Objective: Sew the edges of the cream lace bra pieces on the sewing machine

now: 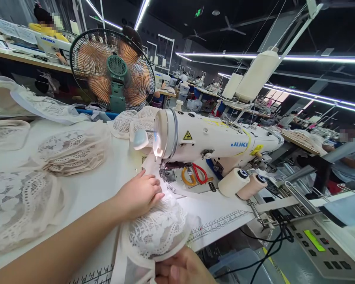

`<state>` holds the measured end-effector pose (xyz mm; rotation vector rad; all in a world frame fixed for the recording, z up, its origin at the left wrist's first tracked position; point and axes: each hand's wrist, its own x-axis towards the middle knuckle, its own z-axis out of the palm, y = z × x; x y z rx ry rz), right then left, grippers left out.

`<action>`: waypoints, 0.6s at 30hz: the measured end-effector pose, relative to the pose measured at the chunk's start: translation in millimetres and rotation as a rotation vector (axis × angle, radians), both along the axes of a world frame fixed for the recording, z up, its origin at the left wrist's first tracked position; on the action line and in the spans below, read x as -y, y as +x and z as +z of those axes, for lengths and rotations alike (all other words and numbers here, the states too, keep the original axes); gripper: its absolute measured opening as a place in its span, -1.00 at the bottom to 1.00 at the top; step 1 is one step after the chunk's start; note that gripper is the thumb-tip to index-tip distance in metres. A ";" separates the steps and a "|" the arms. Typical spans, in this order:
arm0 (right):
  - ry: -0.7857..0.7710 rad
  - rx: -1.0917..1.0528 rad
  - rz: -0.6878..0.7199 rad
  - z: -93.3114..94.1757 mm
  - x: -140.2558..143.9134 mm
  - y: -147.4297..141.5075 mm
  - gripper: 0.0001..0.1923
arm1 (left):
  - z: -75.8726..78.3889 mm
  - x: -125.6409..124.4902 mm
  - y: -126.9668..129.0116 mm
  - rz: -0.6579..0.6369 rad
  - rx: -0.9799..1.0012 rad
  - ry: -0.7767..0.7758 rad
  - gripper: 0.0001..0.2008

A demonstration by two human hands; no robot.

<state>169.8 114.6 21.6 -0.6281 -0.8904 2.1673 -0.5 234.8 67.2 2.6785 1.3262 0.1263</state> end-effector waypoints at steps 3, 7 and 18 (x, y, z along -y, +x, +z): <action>-0.032 -0.063 -0.035 3.7 -6.6 -7.8 -0.38 | 2.7 2.9 0.3 -0.021 0.034 -0.069 -0.59; -0.046 -0.092 -0.074 3.1 -13.8 -15.4 -0.39 | 4.2 4.7 0.8 -0.031 0.045 -0.107 -0.54; -0.057 -0.237 -0.253 6.6 -25.5 -44.5 -0.57 | 2.5 1.3 4.1 0.027 -0.036 -0.093 -0.54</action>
